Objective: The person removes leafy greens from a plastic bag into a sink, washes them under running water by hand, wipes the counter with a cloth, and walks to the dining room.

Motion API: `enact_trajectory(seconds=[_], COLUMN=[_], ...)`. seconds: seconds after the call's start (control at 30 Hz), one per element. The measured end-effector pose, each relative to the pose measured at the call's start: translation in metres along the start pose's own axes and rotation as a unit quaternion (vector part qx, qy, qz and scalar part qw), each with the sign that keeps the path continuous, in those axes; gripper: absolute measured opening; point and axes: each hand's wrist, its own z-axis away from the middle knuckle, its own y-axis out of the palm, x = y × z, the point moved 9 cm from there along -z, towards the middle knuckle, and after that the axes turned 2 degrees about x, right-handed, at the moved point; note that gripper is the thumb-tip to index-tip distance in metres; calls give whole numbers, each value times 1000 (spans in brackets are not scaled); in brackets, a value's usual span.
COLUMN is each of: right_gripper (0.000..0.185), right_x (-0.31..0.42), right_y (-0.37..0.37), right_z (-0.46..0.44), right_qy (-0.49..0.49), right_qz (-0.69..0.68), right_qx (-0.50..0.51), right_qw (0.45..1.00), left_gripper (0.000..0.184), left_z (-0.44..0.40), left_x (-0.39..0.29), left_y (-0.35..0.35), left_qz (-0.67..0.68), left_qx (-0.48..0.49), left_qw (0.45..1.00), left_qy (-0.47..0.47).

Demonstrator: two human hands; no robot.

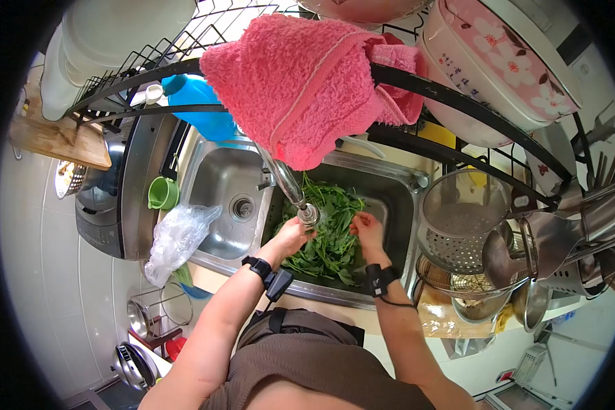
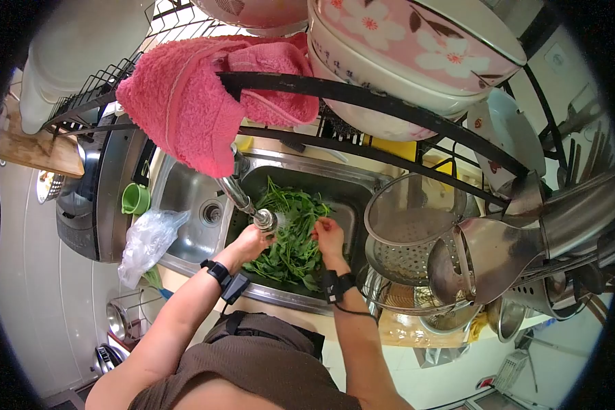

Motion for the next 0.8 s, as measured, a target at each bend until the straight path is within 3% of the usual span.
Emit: enact_trajectory(seconds=[0.03,0.07,0.1,0.13,0.17,0.23,0.33,0.37,0.4,0.43,0.5,0.53,0.57,0.6,0.63,0.7,0.8], right_gripper=[47,47,63,80,80,111,124,127,129,121,115,109,88,88,79,65,67], right_x=[1,-5,-5,-4,-4,-19,-60,-73,-73,-81,-99,-99,-83,-83,-80,-38,20], right_y=[-5,-9,-10,-9,-5,13,60,70,86,102,111,116,119,113,116,111,72], right_z=[-8,-14,-17,-21,-24,-33,-47,-37,-16,-16,-13,-6,3,6,11,34,41], right_qy=[-24,-24,-19,-16,-19,-35,-16,44,104,70,73,77,-27,-24,-32,0,-49], right_qz=[133,134,215,295,295,339,403,426,447,510,450,393,396,399,301,175,182], right_qx=[26,26,21,17,19,47,139,159,177,162,198,231,204,200,238,263,238], right_qw=[990,990,976,955,955,939,904,889,871,842,867,887,895,894,923,949,953], left_gripper=[17,18,25,25,31,47,66,73,85,91,104,104,103,103,102,100,88], left_z=[5,9,7,7,7,5,23,32,19,37,64,59,52,53,53,48,40], left_x=[-10,-20,-13,-15,-18,-15,-1,-9,19,13,14,22,35,36,32,28,23], left_y=[3,6,-8,-12,-10,-18,-45,-46,-74,-67,-51,-60,-67,-57,-42,-29,-18], left_qz=[2,3,-69,-68,-196,-390,-462,-504,-482,-420,-299,-302,-208,-109,-68,-30,28], left_qx=[-15,-31,-70,-71,-39,-7,-60,-79,-48,-89,-128,-125,-130,-133,-81,-108,-141], left_qw=[1000,998,995,995,980,920,881,858,872,894,921,920,946,964,976,974,973], left_qy=[23,46,-21,-18,-7,36,-82,-52,-67,-133,-216,-217,-211,-204,-193,-195,-179])
